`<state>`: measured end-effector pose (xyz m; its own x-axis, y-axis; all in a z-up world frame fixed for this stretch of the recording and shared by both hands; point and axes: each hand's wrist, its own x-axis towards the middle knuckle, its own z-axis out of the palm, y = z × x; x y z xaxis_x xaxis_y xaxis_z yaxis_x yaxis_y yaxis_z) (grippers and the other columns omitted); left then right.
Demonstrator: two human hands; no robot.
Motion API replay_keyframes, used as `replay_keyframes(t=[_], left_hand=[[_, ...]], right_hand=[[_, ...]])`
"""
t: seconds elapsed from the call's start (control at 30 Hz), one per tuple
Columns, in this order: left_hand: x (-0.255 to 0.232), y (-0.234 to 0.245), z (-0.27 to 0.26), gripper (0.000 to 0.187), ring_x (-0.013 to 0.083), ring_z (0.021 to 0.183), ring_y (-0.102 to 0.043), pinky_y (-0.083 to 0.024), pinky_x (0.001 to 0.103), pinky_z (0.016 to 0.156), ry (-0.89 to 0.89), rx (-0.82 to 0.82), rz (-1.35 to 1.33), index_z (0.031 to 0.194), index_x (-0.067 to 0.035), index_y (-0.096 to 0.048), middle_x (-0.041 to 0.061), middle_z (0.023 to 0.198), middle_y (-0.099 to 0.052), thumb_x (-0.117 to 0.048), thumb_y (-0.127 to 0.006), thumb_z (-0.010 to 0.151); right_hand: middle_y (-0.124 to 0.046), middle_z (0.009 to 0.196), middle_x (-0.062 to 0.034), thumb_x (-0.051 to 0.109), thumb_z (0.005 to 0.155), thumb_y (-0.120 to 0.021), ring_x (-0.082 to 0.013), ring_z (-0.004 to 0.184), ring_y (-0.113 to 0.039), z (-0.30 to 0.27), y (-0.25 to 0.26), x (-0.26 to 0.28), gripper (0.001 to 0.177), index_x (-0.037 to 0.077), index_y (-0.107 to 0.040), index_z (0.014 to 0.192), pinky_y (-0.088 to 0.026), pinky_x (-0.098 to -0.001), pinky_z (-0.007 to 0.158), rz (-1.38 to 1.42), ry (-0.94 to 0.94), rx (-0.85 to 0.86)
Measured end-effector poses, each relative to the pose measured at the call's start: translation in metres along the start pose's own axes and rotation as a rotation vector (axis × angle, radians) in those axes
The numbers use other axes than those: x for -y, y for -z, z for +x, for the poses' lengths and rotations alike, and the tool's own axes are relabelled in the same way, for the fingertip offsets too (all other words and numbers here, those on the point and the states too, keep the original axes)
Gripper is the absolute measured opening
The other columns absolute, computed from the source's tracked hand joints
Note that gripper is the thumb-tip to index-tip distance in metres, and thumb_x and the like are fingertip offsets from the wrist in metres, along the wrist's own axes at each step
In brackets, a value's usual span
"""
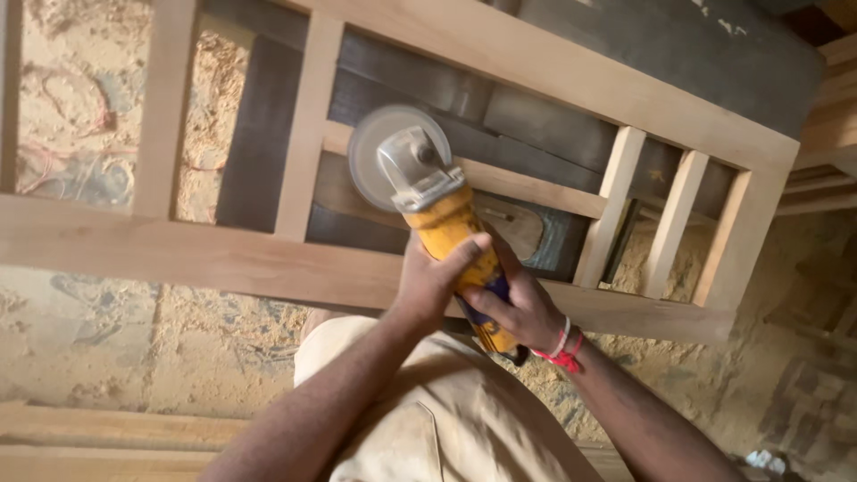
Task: The person sands the surface of a wooden window frame using a power sander.
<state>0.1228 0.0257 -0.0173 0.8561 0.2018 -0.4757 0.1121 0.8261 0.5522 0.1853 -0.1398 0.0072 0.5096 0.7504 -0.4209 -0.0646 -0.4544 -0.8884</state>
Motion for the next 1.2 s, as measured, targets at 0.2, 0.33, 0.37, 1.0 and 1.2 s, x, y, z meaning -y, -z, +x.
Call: replay_keyframes(t=[0.2,0.33,0.37,1.0,1.2], left_hand=[[0.049,-0.034,0.004,0.044,0.0182,0.094,-0.071,-0.062,0.034,0.083,0.061,0.059,0.026,0.120,-0.002,-0.061,0.010,0.106,-0.071,-0.020,-0.082,0.086],[0.079,-0.056,0.005,0.042,0.0183,0.094,-0.072,-0.062,0.035,0.083,0.105,0.099,0.056,0.118,-0.001,-0.062,0.010,0.105,-0.073,-0.020,-0.083,0.087],[0.086,-0.062,0.004,0.042,0.0181,0.094,-0.072,-0.062,0.035,0.083,0.112,0.108,0.054,0.118,-0.002,-0.062,0.009,0.105,-0.073,-0.020,-0.083,0.086],[0.216,-0.180,0.020,0.063,0.0247,0.099,-0.073,-0.065,0.042,0.088,0.450,0.286,0.387,0.128,-0.007,-0.049,0.013,0.113,-0.069,-0.024,-0.083,0.078],[0.228,-0.195,0.009,0.066,0.0207,0.101,-0.071,-0.062,0.038,0.091,0.395,0.374,0.381,0.129,-0.005,-0.051,0.012,0.114,-0.070,-0.029,-0.086,0.078]], right_hand=[[-0.055,0.144,-0.0142,0.037,0.098,-0.066,-0.0240,0.133,-0.056,-0.043,0.032,-0.022,0.085,0.007,-0.021,0.164,-0.047,-0.0383,0.110,0.023,-0.070,-0.069],[-0.053,0.147,-0.0150,0.039,0.099,-0.066,-0.0247,0.136,-0.054,-0.073,0.053,-0.038,0.085,0.005,-0.022,0.163,-0.045,-0.0384,0.113,0.010,-0.066,-0.120],[-0.055,0.145,-0.0147,0.039,0.098,-0.066,-0.0243,0.134,-0.055,-0.080,0.058,-0.043,0.084,0.005,-0.023,0.162,-0.046,-0.0380,0.111,-0.013,-0.094,-0.133],[-0.056,0.131,-0.0143,0.032,0.099,-0.063,-0.0241,0.122,-0.060,-0.214,0.127,-0.135,0.072,0.006,-0.029,0.157,-0.057,-0.0426,0.099,0.277,-0.025,-0.470],[-0.054,0.141,-0.0134,0.024,0.101,-0.058,-0.0235,0.128,-0.058,-0.230,0.117,-0.114,0.070,0.006,-0.027,0.160,-0.053,-0.0399,0.104,0.246,-0.054,-0.627]])
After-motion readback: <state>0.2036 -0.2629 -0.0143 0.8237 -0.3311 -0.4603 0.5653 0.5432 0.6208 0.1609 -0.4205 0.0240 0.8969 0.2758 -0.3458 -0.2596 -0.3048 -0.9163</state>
